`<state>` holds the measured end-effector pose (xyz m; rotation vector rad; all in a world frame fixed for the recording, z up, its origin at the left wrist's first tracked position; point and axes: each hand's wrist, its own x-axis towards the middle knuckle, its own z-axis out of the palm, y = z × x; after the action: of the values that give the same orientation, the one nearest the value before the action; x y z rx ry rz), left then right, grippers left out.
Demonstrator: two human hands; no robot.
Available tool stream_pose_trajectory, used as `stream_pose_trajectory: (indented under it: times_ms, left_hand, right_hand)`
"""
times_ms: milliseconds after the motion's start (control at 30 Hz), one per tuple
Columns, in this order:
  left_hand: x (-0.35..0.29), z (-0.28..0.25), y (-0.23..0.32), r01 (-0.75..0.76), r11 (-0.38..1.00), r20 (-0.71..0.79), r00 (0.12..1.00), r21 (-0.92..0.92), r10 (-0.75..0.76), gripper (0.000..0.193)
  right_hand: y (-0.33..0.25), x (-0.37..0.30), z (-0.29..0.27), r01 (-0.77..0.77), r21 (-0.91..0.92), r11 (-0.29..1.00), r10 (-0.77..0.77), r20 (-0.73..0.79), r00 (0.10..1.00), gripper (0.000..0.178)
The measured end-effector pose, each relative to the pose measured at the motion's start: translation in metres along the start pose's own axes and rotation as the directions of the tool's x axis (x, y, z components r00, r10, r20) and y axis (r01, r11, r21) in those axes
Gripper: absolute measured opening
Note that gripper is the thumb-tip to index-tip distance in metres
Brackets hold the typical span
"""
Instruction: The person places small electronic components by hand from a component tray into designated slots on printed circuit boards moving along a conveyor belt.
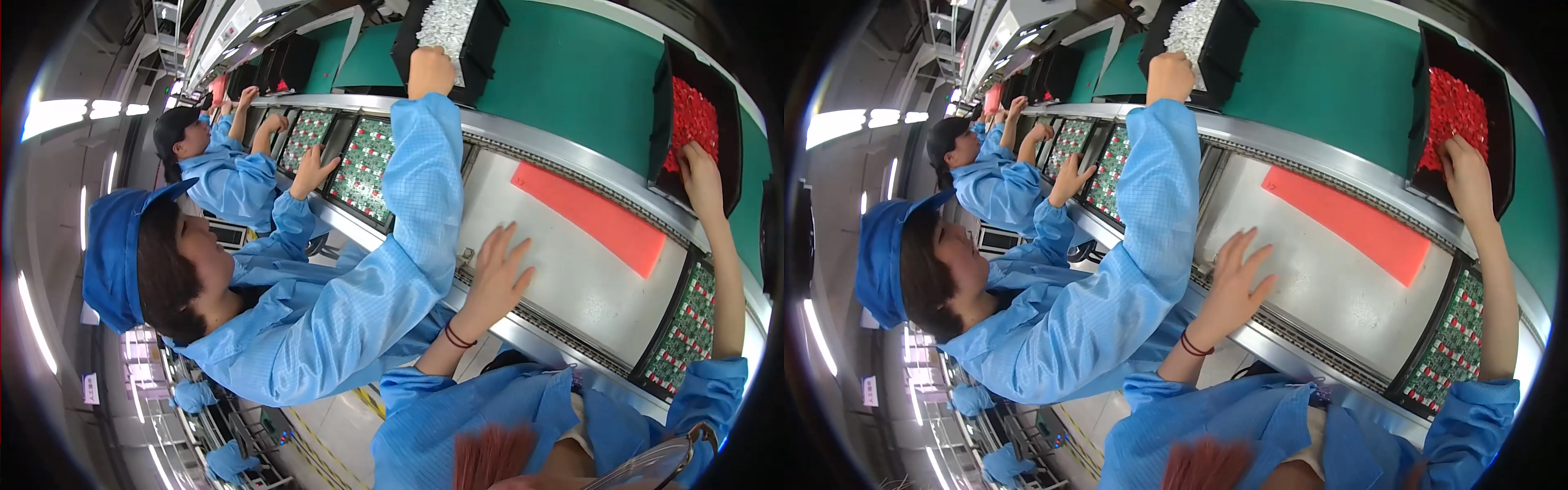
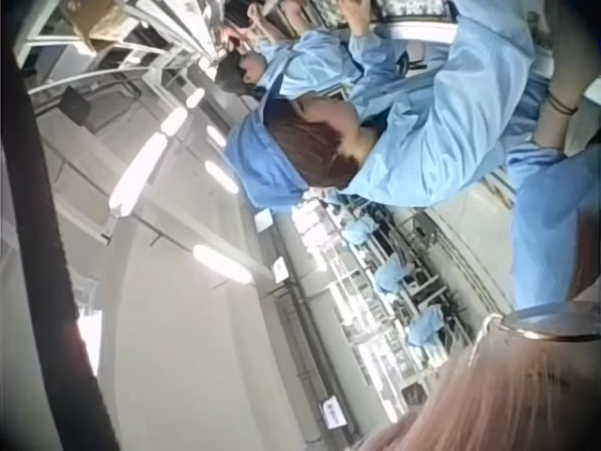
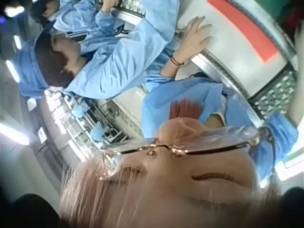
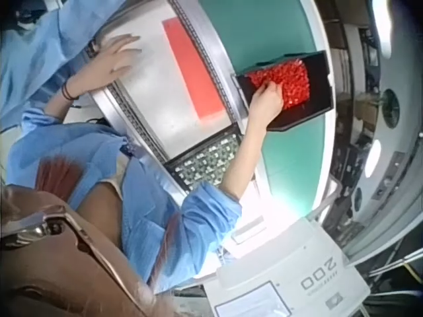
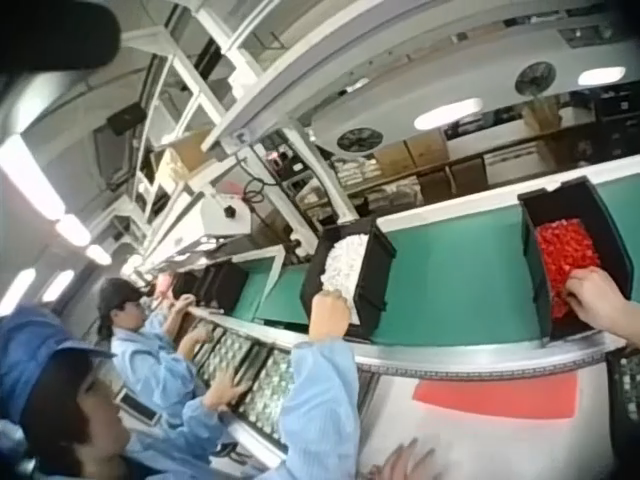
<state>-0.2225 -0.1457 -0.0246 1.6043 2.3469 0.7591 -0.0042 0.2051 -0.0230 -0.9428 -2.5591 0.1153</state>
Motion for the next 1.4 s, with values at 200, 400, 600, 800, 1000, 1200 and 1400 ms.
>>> stream_pose_trajectory:
  times_ms: [200, 400, 600, 800, 1000, 1200, 1400]
  left_hand:
    - [0.017, 0.014, 0.018, -0.24, 0.951, 0.066, 0.964, -0.196, 0.257, 0.034]
    - [0.027, 0.018, 0.039, -0.342, 0.898, 0.122, 0.915, -0.276, 0.385, 0.032]
    - [0.022, 0.026, 0.037, -0.342, 0.898, 0.181, 0.899, -0.279, 0.398, 0.03]
    - [0.007, 0.022, 0.016, -0.288, 0.946, 0.073, 0.951, -0.146, 0.301, 0.033]
    - [-0.011, 0.015, 0.009, -0.021, 0.976, -0.123, 0.991, 0.219, 0.049, 0.039]
    - [-0.024, 0.021, -0.002, 0.016, 0.962, -0.084, 0.996, 0.273, 0.007, 0.045]
    - [-0.02, 0.019, 0.002, 0.108, 0.952, -0.162, 0.985, 0.286, -0.063, 0.045]
  right_hand:
    - [0.001, -0.001, -0.001, -0.054, 0.087, 0.995, 0.056, -0.026, 0.998, 0.007]
    - [-0.004, 0.013, 0.001, -0.141, 0.163, 0.976, 0.133, 0.059, 0.989, 0.012]
    - [-0.011, 0.011, 0.005, -0.11, 0.115, 0.987, 0.104, 0.062, 0.993, 0.013]
    - [-0.019, 0.002, -0.008, -0.067, 0.116, 0.991, 0.081, -0.119, 0.99, 0.013]
    - [-0.011, -0.008, -0.015, -0.032, 0.166, 0.986, 0.061, -0.17, 0.984, 0.015]
    - [-0.054, -0.045, -0.053, -0.187, 0.358, 0.915, 0.219, -0.052, 0.974, 0.015]
    - [-0.088, -0.141, -0.085, -0.061, 0.4, 0.914, 0.077, -0.022, 0.997, 0.014]
